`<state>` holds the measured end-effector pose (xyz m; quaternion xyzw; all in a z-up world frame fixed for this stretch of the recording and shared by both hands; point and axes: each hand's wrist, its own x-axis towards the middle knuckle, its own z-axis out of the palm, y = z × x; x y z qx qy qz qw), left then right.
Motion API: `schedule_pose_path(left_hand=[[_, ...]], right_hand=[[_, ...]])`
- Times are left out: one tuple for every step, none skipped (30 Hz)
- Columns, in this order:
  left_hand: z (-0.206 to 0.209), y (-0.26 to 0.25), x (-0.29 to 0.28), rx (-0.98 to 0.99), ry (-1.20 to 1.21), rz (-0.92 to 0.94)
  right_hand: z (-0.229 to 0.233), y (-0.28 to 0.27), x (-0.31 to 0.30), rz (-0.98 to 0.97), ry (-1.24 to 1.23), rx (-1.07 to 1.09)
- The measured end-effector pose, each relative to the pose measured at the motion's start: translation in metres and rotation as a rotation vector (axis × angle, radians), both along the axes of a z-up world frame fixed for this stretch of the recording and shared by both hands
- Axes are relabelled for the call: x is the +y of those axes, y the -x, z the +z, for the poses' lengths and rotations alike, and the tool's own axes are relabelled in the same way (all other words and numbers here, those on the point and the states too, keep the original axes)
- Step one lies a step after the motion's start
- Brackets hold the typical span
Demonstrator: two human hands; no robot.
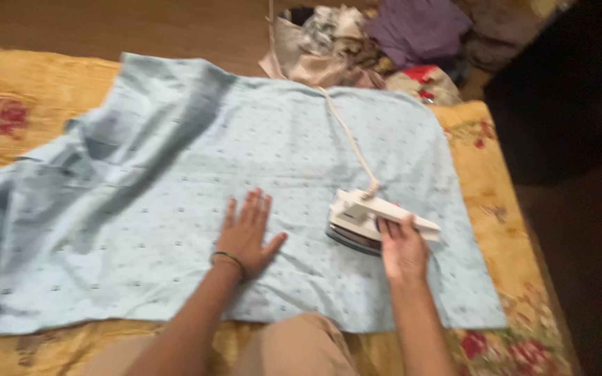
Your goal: The person unfolds a light blue patterned shirt on a bed and smooths it out. They then use an electric iron to press the shirt, moving the iron across the fabric to remove wrinkles. The person adjusts the shirt and continues ironing different sections.
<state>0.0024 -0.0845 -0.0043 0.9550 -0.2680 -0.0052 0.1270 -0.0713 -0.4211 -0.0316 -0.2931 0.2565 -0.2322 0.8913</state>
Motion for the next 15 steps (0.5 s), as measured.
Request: schedule_pose_path(left_hand=[[0.001,0.002,0.002,0.040,-0.019,-0.003],[0.003,0.003,0.002,0.080,-0.038,-0.005],[0.005,0.006,0.005,0.096,-0.042,-0.011],[0.006,0.007,0.006,0.113,-0.045,-0.017],[0.008,0.006,0.007,0.127,-0.034,-0.029],[0.009,0.004,0.014,0.117,-0.046,-0.012],[0.010,0.007,0.014,0.115,-0.049,-0.012],[0.010,0.009,0.012,0.112,-0.052,-0.013],[0.010,0.010,0.010,0.096,-0.053,-0.005],[0.010,0.011,0.012,0.081,-0.053,0.002],[0.010,0.011,0.014,0.064,-0.055,0.005],[0.010,0.012,0.013,0.054,-0.050,0.006],[0.009,0.012,0.015,0.042,-0.049,0.008],[0.008,0.012,0.014,0.030,-0.048,0.011],[0.007,0.012,0.014,0.028,-0.045,0.011]], right_hand=[[0.000,0.002,0.001,0.035,-0.036,0.073],[0.003,0.004,0.005,0.073,-0.070,0.147],[0.005,0.006,0.021,0.072,-0.034,0.295],[0.010,0.010,0.037,0.072,0.007,0.442],[0.023,0.011,0.046,0.064,0.066,0.585],[0.032,0.007,0.065,0.138,0.177,0.584],[0.038,0.006,0.093,0.194,0.293,0.591],[0.045,0.002,0.123,0.250,0.409,0.597],[0.054,-0.002,0.146,0.378,0.571,0.543],[0.064,-0.006,0.166,0.509,0.729,0.486],[0.073,-0.009,0.183,0.443,1.084,0.427],[0.085,-0.009,0.189,0.368,1.436,0.358],[0.098,-0.010,0.184,0.278,1.572,0.375],[0.108,-0.011,0.175,0.185,1.707,0.392],[0.113,-0.013,0.168,0.096,1.837,0.403]])
